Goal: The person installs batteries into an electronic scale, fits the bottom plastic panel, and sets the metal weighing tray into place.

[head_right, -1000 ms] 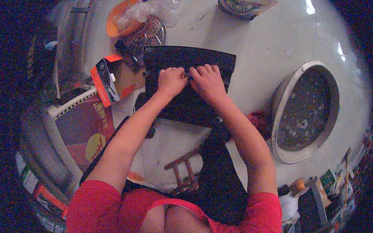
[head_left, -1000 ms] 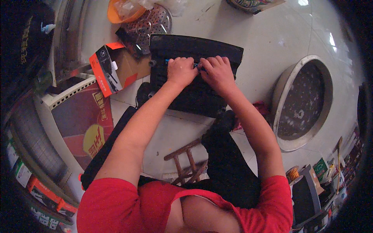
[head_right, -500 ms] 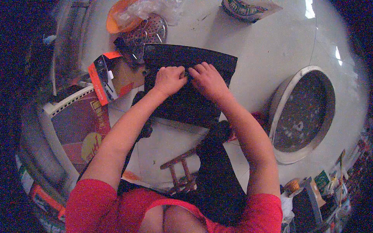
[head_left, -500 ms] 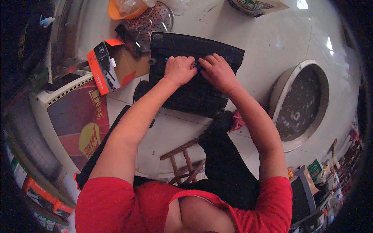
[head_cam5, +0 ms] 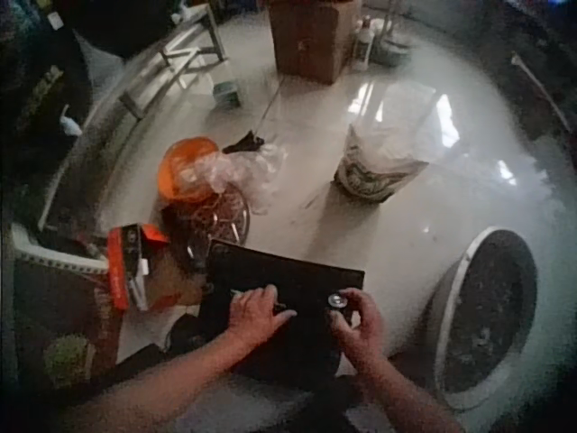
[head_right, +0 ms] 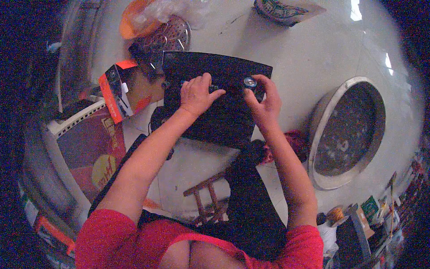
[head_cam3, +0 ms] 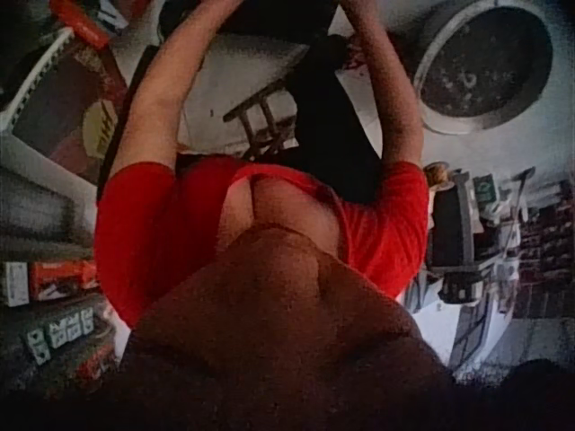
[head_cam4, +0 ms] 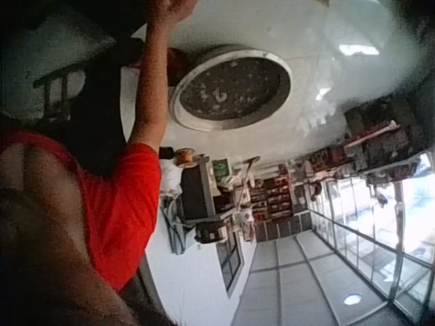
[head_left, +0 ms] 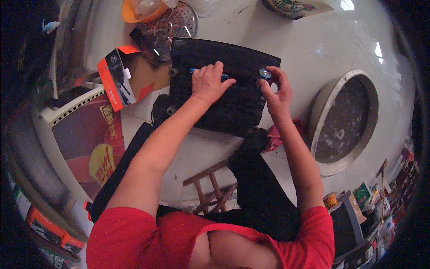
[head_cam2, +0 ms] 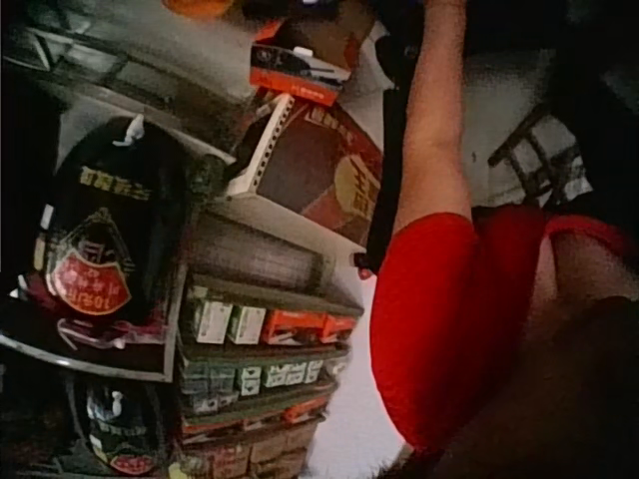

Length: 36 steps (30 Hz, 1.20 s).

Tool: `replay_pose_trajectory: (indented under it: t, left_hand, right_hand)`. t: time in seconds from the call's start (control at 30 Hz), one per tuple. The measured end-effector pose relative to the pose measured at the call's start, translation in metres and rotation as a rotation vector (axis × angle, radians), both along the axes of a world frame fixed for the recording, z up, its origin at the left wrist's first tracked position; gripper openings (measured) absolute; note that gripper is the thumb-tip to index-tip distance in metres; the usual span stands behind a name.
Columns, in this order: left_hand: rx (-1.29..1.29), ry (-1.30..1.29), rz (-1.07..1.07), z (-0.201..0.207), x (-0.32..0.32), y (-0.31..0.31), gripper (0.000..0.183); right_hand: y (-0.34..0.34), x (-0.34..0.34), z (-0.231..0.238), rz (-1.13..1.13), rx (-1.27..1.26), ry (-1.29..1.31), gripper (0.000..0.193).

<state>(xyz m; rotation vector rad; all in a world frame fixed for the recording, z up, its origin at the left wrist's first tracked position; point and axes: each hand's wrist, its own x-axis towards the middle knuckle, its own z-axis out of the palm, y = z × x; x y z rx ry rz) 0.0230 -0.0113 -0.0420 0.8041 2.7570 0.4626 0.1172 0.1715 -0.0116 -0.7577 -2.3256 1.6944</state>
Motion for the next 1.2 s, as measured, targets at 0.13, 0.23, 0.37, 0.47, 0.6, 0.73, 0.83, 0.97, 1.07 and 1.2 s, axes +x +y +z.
replay_pose_trajectory:
  t: [0.13, 0.23, 0.37, 0.47, 0.6, 0.73, 0.83, 0.97, 1.07, 1.2]
  left_hand:
    - [-0.058, -0.087, 0.053, 0.0, -0.003, 0.007, 0.035]
    - [0.012, -0.188, 0.06, 0.013, -0.009, 0.005, 0.033]
    - [0.139, -0.124, -0.113, 0.02, -0.015, -0.011, 0.024]
    - [0.109, -0.063, -0.282, 0.016, -0.015, -0.014, 0.018]
    - [0.173, 0.103, -0.488, 0.011, -0.026, -0.014, 0.014]
    - [0.219, 0.1, -0.682, 0.016, -0.041, -0.005, 0.016]
    - [0.075, -0.038, -0.728, 0.01, -0.046, -0.004, 0.025]
    - [0.117, -0.326, -0.464, 0.012, -0.047, -0.011, 0.034]
    - [0.215, -0.429, -0.321, 0.016, -0.046, -0.022, 0.038]
    - [0.238, -0.337, -0.186, 0.016, -0.053, -0.039, 0.034]
  right_hand:
    - [-0.003, 0.014, 0.012, 0.058, -0.015, -0.052, 0.037]
    - [-0.011, 0.02, 0.012, 0.139, 0.032, -0.026, 0.038]
    - [-0.016, 0.017, 0.007, 0.231, 0.123, 0.021, 0.038]
    - [-0.017, 0.01, -0.003, 0.265, 0.191, 0.044, 0.038]
    - [-0.013, 0.0, -0.005, 0.259, 0.197, 0.043, 0.038]
    - [-0.008, 0.002, -0.003, 0.248, 0.226, 0.033, 0.038]
    - [-0.006, 0.007, -0.007, 0.251, 0.228, 0.014, 0.037]
    - [-0.006, 0.012, -0.005, 0.209, 0.179, 0.009, 0.037]
    - [-0.004, 0.017, -0.006, 0.212, 0.179, -0.008, 0.037]
    - [0.0, 0.028, -0.006, 0.197, 0.105, -0.039, 0.038]
